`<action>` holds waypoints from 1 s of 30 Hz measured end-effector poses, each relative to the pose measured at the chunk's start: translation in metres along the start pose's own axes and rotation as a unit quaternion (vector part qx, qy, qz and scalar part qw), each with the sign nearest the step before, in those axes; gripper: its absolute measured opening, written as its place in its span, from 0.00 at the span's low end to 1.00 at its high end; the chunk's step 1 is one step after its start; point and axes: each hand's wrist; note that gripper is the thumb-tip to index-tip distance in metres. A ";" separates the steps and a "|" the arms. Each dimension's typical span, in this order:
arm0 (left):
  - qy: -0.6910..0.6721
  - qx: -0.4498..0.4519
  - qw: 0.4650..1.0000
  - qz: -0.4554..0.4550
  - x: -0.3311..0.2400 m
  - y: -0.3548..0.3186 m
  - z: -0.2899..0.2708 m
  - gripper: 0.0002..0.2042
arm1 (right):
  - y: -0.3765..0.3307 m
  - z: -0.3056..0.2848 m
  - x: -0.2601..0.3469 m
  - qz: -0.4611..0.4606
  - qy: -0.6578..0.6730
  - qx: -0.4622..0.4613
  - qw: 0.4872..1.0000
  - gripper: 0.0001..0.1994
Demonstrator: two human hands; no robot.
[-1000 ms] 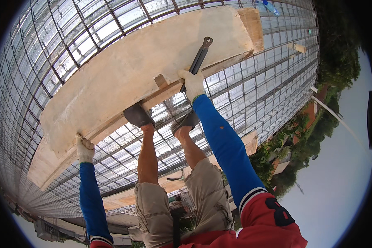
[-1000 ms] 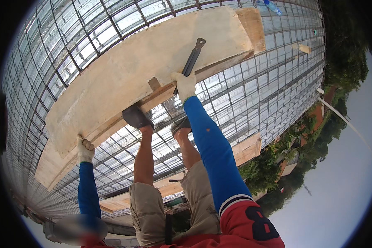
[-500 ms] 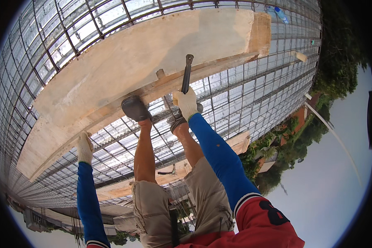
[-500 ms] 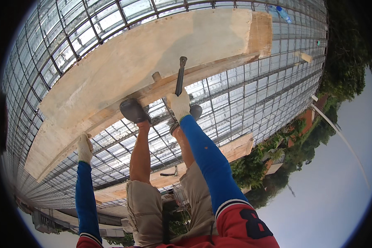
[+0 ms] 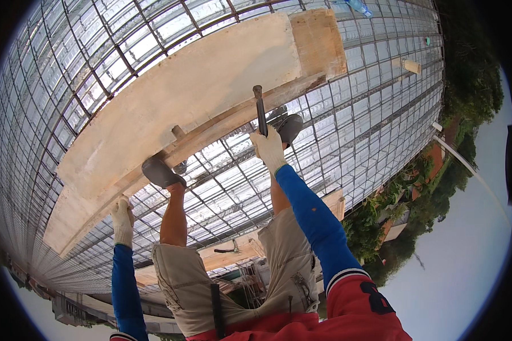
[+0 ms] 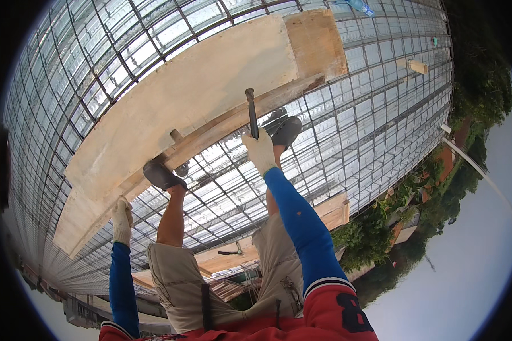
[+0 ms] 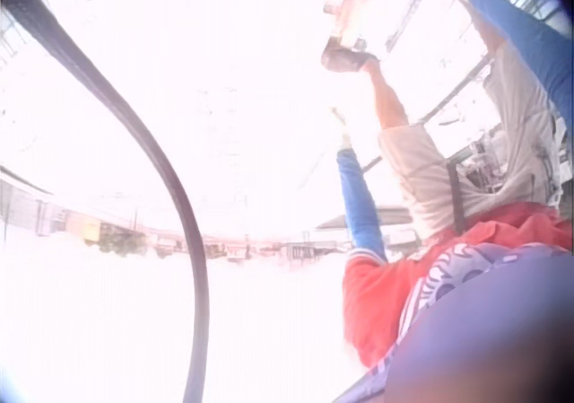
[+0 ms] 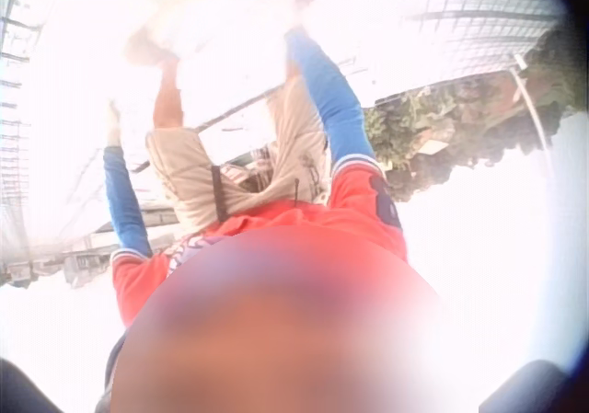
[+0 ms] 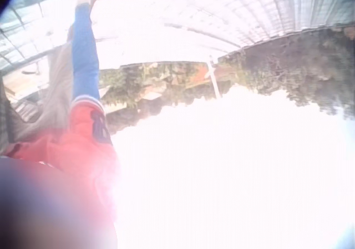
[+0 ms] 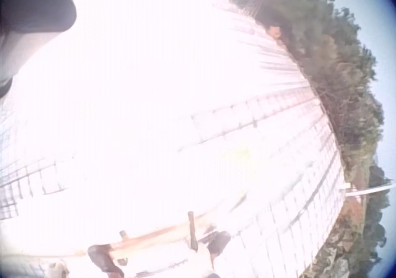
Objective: The person uses a crowbar to pry and remove wooden planks from a metal scaffolding structure. They repeatedly insert the tool under the planks, lever them loose, and then lift and move the planks aside.
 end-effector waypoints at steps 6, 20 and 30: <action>-0.004 0.059 0.998 -0.015 -0.044 -0.153 0.149 0.13 | 0.073 -0.118 0.071 0.008 0.135 0.006 0.991 0.08; 0.178 0.302 0.936 0.004 -0.150 -0.403 0.412 0.06 | 0.115 -0.258 0.089 0.027 0.067 0.064 0.995 0.09; 0.279 0.242 0.928 -0.054 -0.157 -0.312 0.523 0.13 | 0.107 -0.250 0.081 0.083 0.089 0.069 0.990 0.10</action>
Point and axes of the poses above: each hand's wrist, its own y-axis towards the middle knuckle, its own z-axis out of the palm, x = y × z, and after that the axes turned 14 degrees about -z, right-handed
